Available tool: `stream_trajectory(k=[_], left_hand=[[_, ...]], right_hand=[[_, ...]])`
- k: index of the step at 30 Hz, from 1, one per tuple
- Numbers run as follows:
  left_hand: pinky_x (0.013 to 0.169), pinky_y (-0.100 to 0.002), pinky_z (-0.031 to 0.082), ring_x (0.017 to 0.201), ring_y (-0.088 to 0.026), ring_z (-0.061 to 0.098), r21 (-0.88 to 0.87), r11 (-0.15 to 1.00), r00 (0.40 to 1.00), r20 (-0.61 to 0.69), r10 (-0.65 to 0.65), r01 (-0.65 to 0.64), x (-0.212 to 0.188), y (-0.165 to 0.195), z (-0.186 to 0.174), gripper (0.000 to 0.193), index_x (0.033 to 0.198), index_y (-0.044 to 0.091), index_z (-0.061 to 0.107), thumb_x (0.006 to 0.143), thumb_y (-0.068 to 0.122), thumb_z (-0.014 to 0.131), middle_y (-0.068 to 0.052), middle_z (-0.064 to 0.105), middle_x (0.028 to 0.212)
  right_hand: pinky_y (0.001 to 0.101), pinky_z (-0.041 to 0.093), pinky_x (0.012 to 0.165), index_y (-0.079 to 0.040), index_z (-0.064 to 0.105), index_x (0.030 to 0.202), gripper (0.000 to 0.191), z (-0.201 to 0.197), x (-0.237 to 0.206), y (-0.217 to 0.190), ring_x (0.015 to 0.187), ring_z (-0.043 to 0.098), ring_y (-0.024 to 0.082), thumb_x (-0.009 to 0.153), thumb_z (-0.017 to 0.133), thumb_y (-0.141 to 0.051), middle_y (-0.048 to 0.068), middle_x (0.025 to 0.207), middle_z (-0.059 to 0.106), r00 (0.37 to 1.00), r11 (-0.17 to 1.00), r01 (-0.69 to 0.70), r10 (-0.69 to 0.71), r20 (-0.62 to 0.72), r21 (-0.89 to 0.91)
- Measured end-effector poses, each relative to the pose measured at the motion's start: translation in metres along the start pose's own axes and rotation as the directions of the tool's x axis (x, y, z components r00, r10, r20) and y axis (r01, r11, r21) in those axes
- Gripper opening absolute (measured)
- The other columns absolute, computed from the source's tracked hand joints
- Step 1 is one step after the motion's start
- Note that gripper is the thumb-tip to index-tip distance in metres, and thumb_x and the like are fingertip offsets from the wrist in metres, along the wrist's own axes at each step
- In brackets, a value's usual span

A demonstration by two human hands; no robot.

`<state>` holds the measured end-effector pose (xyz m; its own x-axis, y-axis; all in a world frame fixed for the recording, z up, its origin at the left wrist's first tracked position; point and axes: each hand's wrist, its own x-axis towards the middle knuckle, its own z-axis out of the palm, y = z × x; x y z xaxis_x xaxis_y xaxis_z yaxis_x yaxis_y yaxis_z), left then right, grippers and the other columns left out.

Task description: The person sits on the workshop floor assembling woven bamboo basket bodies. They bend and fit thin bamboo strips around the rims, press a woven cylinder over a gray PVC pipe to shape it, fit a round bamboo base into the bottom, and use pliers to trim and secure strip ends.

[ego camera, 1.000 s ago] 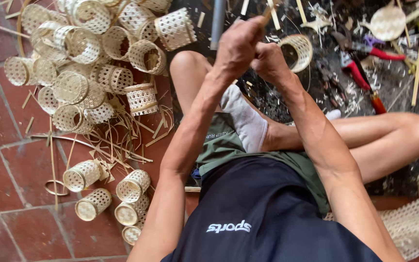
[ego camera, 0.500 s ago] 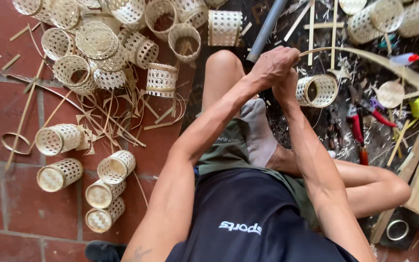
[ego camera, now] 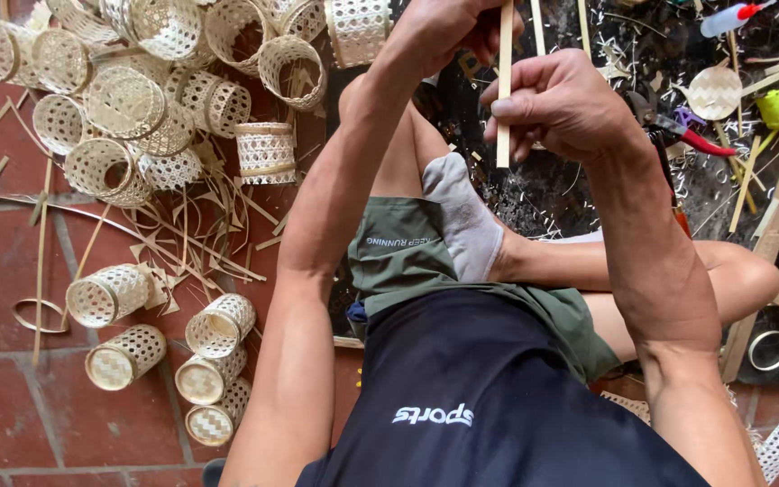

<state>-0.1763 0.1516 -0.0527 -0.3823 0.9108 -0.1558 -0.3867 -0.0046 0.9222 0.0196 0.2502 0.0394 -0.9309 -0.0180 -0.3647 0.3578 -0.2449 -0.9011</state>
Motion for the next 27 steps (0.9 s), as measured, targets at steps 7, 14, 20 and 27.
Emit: stream_trajectory(k=[7,14,20,27], left_hand=[[0.063,-0.028,0.066,0.076,-0.013,0.079,0.353,0.848,0.898,-0.045,0.438,-0.396,0.001,0.003,0.018,0.03,0.127,0.002,0.058,0.104,0.023,0.058,-0.006,0.077,0.083],[0.065,-0.028,0.06,0.077,-0.012,0.071,0.298,0.813,0.765,-0.289,0.576,-0.5,0.015,-0.007,0.036,0.027,0.13,0.002,0.061,0.11,0.02,0.059,-0.006,0.075,0.091],[0.045,-0.022,0.048,0.056,-0.005,0.057,0.385,0.763,0.668,-0.375,0.643,-0.519,0.022,-0.007,0.054,0.035,0.133,0.002,0.062,0.109,0.027,0.057,-0.001,0.064,0.075],[0.047,-0.028,0.051,0.06,-0.013,0.064,-0.168,0.863,0.866,-0.259,0.429,-0.477,0.017,-0.019,0.076,0.031,0.12,-0.002,0.066,0.11,0.026,0.057,-0.009,0.069,0.083]], right_hand=[[0.0302,0.064,0.059,0.001,0.071,0.097,0.011,-0.013,0.033,0.05,0.066,0.074,0.016,0.091,0.073,-0.007,0.009,0.081,0.075,0.98,0.944,-0.008,-0.059,-0.192,-0.33],[0.029,0.058,0.055,0.003,0.073,0.092,0.012,-0.009,0.065,0.08,0.064,0.07,0.013,0.092,0.073,-0.01,0.008,0.075,0.073,0.958,0.883,-0.055,-0.085,-0.274,-0.466],[0.0273,0.055,0.054,0.003,0.073,0.092,0.014,0.01,0.025,0.07,0.061,0.068,0.013,0.091,0.073,-0.011,0.008,0.074,0.072,0.977,0.979,-0.005,-0.039,-0.209,-0.206],[0.0277,0.056,0.051,0.002,0.072,0.091,0.012,0.013,-0.024,0.08,0.06,0.07,0.014,0.09,0.071,-0.01,0.009,0.073,0.074,0.953,0.987,-0.114,0.078,-0.292,-0.111]])
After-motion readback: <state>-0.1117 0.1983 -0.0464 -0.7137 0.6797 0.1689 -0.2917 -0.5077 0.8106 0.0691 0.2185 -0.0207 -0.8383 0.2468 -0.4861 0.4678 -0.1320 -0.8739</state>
